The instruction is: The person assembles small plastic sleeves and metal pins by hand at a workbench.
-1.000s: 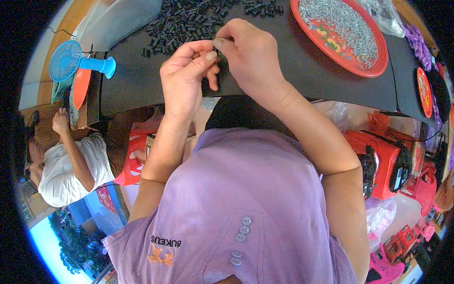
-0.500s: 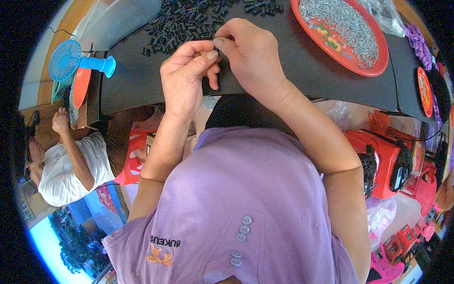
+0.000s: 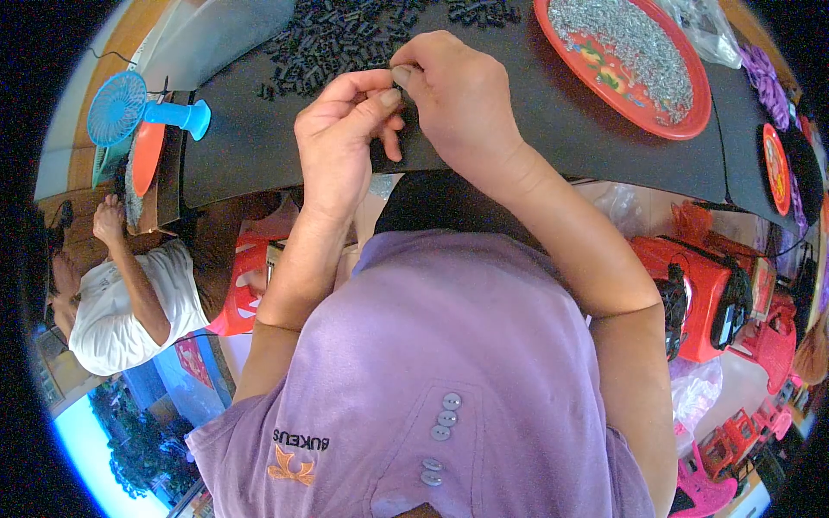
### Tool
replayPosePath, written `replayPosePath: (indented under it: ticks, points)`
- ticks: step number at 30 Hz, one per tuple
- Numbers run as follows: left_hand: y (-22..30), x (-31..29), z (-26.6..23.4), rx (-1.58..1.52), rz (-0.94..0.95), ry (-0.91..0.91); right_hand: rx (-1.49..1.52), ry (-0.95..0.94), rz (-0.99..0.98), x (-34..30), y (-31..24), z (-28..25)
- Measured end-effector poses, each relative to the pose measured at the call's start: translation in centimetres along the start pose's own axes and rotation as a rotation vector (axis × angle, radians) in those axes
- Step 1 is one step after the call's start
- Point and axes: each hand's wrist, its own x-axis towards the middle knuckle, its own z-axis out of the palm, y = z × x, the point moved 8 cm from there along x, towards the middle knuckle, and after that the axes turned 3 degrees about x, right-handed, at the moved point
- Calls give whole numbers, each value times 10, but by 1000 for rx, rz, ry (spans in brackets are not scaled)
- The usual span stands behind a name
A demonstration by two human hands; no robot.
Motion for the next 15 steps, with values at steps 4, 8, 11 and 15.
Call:
replayPosePath:
  ticks: [4,8,11,15]
  points:
    - [-1,1,2,34,-21,-49,-131,39,-101,-3,-9,-1]
    - [-3,1,0,14,-46,-63,-136,81,-82,-5,-9,-1]
    - [-1,0,-1,-20,-40,-46,248,-16,274,-6,19,2]
    - [-1,0,0,-29,-39,-55,252,6,269,-6,18,1]
